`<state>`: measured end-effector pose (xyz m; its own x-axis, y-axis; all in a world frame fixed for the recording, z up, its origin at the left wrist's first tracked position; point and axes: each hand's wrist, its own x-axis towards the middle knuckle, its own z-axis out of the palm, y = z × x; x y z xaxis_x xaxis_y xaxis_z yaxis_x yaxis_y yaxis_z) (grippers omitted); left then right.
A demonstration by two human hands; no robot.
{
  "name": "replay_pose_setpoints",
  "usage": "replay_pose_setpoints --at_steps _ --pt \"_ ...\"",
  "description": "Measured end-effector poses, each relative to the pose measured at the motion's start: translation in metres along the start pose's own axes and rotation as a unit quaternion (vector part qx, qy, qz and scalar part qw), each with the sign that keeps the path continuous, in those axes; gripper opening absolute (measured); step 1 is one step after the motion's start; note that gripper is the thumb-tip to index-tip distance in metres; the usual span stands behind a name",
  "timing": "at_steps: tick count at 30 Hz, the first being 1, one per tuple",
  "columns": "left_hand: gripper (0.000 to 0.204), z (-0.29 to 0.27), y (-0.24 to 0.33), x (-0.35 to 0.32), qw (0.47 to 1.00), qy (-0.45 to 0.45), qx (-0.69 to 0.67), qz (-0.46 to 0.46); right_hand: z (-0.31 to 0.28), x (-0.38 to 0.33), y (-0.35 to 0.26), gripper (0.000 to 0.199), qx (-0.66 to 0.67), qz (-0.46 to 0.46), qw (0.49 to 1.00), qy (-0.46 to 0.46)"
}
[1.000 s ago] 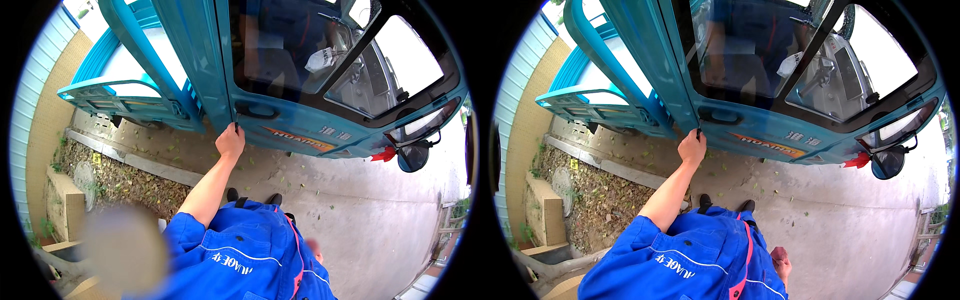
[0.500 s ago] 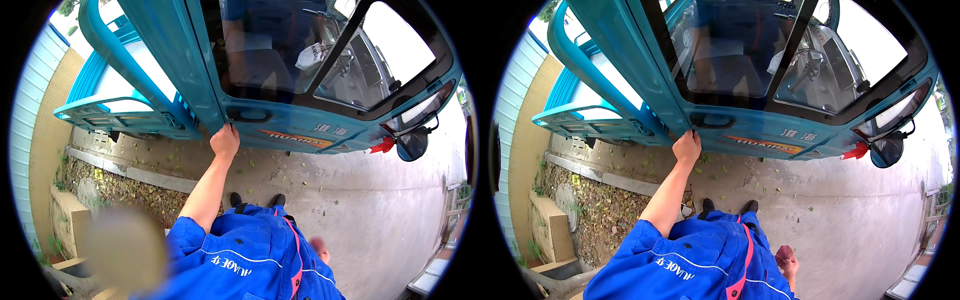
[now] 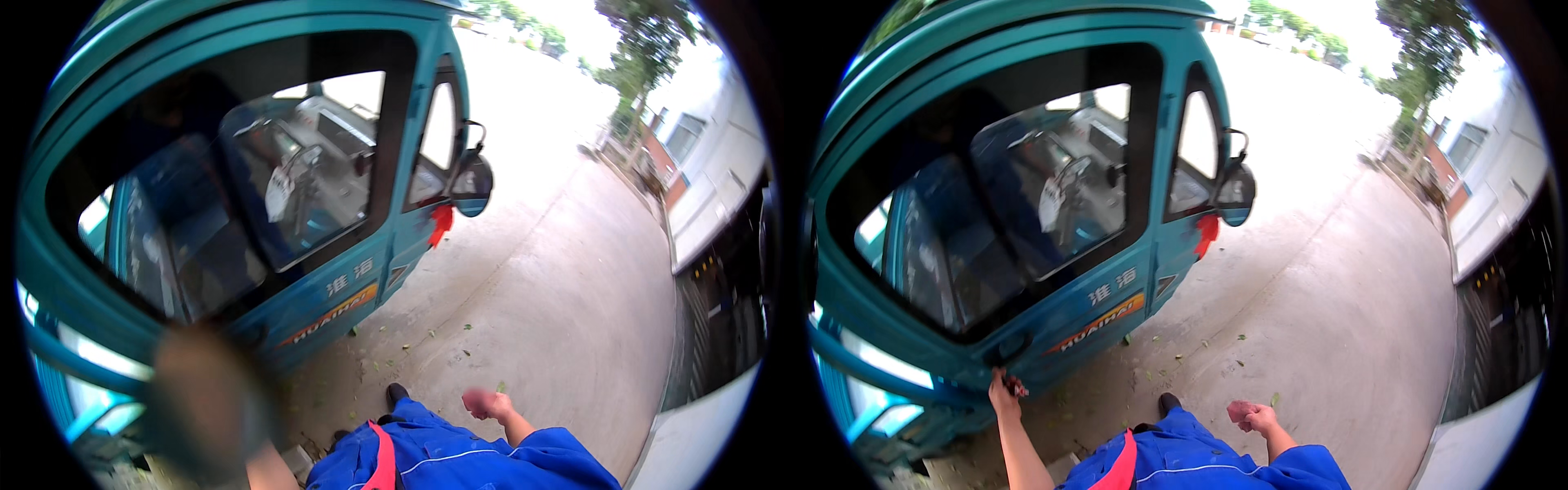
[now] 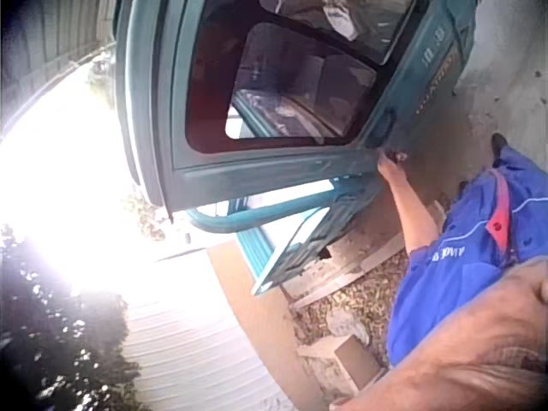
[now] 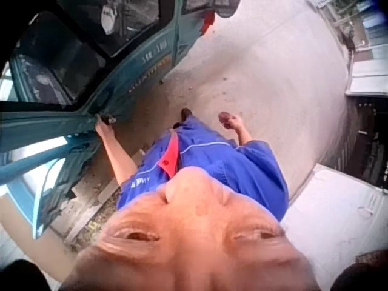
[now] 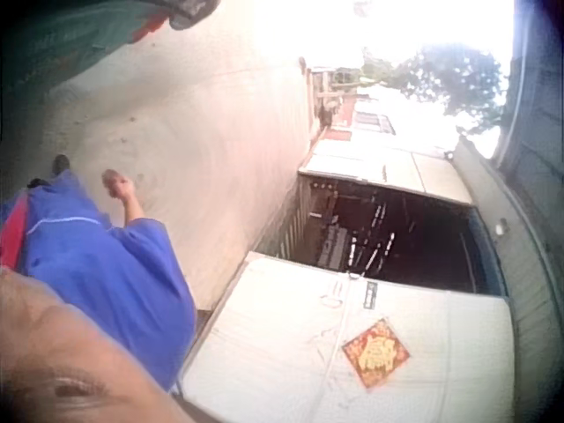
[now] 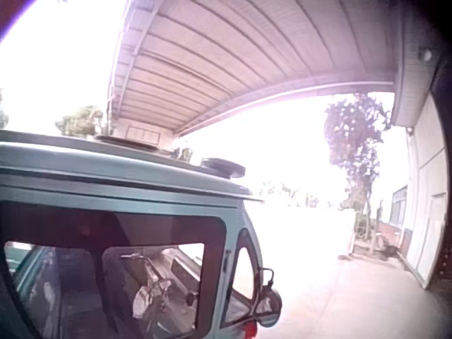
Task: The person wipes the interior of a teal three-wheeled vehicle using a red cloth. They clean the dashboard, steering column, door frames, and floor mats, then exit and re-enter to wipe the passenger side floor and door panel.
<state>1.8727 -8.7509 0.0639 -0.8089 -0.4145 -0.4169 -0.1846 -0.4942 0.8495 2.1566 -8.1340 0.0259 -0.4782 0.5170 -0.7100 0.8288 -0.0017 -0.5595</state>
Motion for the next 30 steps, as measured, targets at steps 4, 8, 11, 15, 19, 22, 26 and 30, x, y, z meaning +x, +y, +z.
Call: replay_pose_setpoints --at_steps 4,8,11,15,19,22,26,30 --pt "0.033 0.001 0.006 -0.008 0.979 -0.084 -0.14 -0.126 0.007 0.0 0.025 0.021 0.019 -0.015 1.0 -0.008" --pt "0.02 -0.052 -0.008 0.033 0.996 -0.017 0.087 -0.029 0.017 0.01 0.047 0.024 0.044 0.01 0.999 -0.029" --pt "0.025 -0.042 -0.006 0.029 0.92 0.094 0.354 0.138 0.017 -0.008 0.061 0.023 0.082 0.013 0.997 -0.011" --pt "0.035 -0.007 0.006 -0.009 0.695 0.164 0.595 0.369 0.012 -0.046 0.073 0.018 0.046 0.037 0.998 0.015" --pt "0.034 0.004 0.047 -0.037 0.672 0.097 0.596 0.428 0.021 -0.016 0.118 0.013 0.091 0.036 0.995 0.034" --pt "0.037 -0.016 0.05 -0.01 0.568 -0.009 0.627 0.534 0.027 -0.011 0.132 0.021 0.166 0.035 0.984 0.05" --pt "0.04 -0.004 0.042 0.042 0.453 -0.124 0.645 0.602 0.036 -0.008 0.174 0.026 0.191 0.051 0.977 0.082" --pt "0.045 -0.017 0.065 0.094 0.345 -0.199 0.608 0.687 0.042 -0.038 0.156 0.028 0.202 0.058 0.976 0.057"
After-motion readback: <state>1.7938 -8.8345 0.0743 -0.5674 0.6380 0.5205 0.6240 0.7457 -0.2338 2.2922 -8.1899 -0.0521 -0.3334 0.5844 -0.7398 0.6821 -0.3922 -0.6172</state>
